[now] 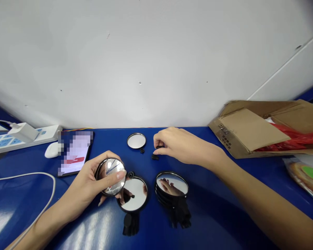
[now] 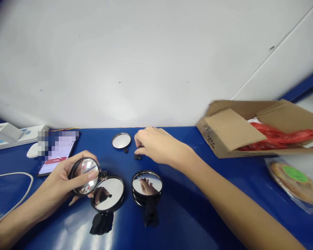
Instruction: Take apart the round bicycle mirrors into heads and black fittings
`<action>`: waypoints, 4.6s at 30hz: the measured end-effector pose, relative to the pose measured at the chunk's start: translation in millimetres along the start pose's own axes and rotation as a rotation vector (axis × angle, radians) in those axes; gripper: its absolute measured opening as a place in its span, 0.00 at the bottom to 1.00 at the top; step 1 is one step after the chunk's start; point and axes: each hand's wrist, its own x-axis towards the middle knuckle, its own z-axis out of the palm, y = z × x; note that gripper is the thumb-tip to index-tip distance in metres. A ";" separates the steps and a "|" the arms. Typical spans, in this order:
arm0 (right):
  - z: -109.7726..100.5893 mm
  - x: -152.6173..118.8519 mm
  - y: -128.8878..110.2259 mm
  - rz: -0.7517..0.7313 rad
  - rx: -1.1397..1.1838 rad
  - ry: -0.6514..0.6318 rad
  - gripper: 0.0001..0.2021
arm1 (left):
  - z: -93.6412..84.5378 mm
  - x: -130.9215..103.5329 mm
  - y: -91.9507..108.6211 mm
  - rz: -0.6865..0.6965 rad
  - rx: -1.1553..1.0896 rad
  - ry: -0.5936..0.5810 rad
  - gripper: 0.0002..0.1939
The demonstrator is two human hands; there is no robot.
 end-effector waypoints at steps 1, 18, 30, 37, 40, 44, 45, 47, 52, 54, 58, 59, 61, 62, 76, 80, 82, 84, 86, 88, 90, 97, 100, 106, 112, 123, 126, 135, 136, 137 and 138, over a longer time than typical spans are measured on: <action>1.3 2.1 2.2 0.018 0.006 0.008 0.07 | 0.4 0.0 0.6 0.002 0.004 -0.002 0.20; 11.4 17.4 7.2 0.068 0.108 -0.067 0.14 | -1.9 1.6 -3.9 -0.017 0.023 -0.055 0.20; 5.7 11.7 2.7 0.055 0.039 -0.032 0.11 | -1.9 1.1 -6.0 -0.012 0.052 -0.003 0.20; 4.4 -3.5 -39.0 -0.269 0.248 -0.059 0.05 | 2.4 0.7 -5.7 0.058 0.055 0.050 0.19; 6.5 -8.4 -48.8 -0.381 0.243 -0.060 0.07 | 3.6 1.4 -7.6 0.072 0.054 0.049 0.21; 9.0 -10.4 -51.3 -0.425 0.282 -0.076 0.07 | 5.9 -0.2 -7.2 0.077 0.055 0.059 0.20; 10.2 -10.3 -51.6 -0.423 0.275 -0.071 0.09 | 6.2 -0.9 -6.6 0.078 0.057 0.065 0.20; 13.0 -10.0 -53.1 -0.423 0.223 -0.039 0.09 | 5.8 -2.2 -6.1 0.083 0.068 0.075 0.20; 12.6 -9.3 -55.1 -0.485 0.068 0.037 0.10 | -0.2 0.6 -11.4 0.121 0.046 0.075 0.21; 7.0 -8.8 -50.6 -0.466 0.047 0.085 0.10 | -2.4 3.6 -14.6 0.148 -0.002 0.050 0.24; -4.2 -7.1 -35.4 -0.255 -0.025 0.264 0.07 | -4.5 7.9 -18.4 0.187 -0.056 0.064 0.26; -5.4 -6.5 -31.9 -0.189 -0.052 0.309 0.07 | -4.7 8.4 -18.9 0.190 -0.063 0.072 0.25; -5.3 -4.7 -26.2 -0.085 -0.109 0.369 0.08 | -5.2 8.6 -19.5 0.195 -0.071 0.074 0.24; -4.2 -3.5 -23.9 -0.045 -0.139 0.377 0.09 | -5.5 8.4 -19.7 0.200 -0.073 0.071 0.24; 11.9 16.1 -8.6 0.339 -0.261 0.094 0.14 | -8.0 5.5 -21.3 0.218 -0.062 0.056 0.22; 17.1 19.8 -7.4 0.343 -0.242 0.062 0.15 | -7.9 4.5 -20.7 0.218 -0.049 0.056 0.23; 19.4 21.1 -6.6 0.345 -0.238 0.058 0.15 | -7.5 3.8 -20.3 0.218 -0.044 0.055 0.23; 20.0 21.3 -6.5 0.344 -0.230 0.056 0.15 | -7.4 3.6 -19.9 0.218 -0.045 0.055 0.23; 18.2 20.4 -7.1 0.342 -0.214 0.054 0.16 | -7.4 4.1 -19.2 0.220 -0.051 0.058 0.23; 15.0 18.9 -7.8 0.339 -0.195 0.057 0.18 | -7.6 4.8 -18.4 0.226 -0.057 0.067 0.23; 11.9 17.6 -7.9 0.338 -0.177 0.073 0.18 | -7.7 5.4 -17.7 0.234 -0.062 0.077 0.22; 10.9 16.8 -5.1 0.331 -0.137 0.088 0.09 | -7.2 4.9 -17.3 0.235 -0.058 0.085 0.21; 11.9 16.5 -4.0 0.328 -0.128 0.070 0.05 | -7.3 5.5 -17.8 0.226 -0.051 0.083 0.21; 13.8 15.8 0.2 0.304 -0.126 0.045 0.04 | -7.5 5.9 -18.0 0.224 -0.045 0.074 0.21; 14.6 15.3 2.1 0.286 -0.125 0.032 0.05 | -5.4 4.5 -16.2 0.226 -0.039 0.081 0.22; 14.7 15.8 0.6 0.281 -0.128 0.052 0.10 | -10.1 4.4 -23.0 0.256 0.035 0.021 0.26; 12.5 14.8 -3.4 0.278 -0.120 0.075 0.14 | -14.1 -3.3 -22.3 0.284 0.222 -0.075 0.38; 5.6 10.8 -15.8 0.254 -0.091 0.152 0.19 | -16.7 -16.0 -19.2 0.240 0.645 -0.356 0.73; 4.9 9.7 -17.5 0.252 -0.090 0.158 0.19 | -15.6 -15.6 -18.5 0.245 0.649 -0.351 0.73; 4.0 8.3 -19.6 0.249 -0.087 0.163 0.19 | -14.7 -15.0 -17.6 0.247 0.647 -0.342 0.72; 3.0 6.7 -22.1 0.245 -0.083 0.170 0.19 | -14.0 -14.4 -16.5 0.248 0.645 -0.339 0.71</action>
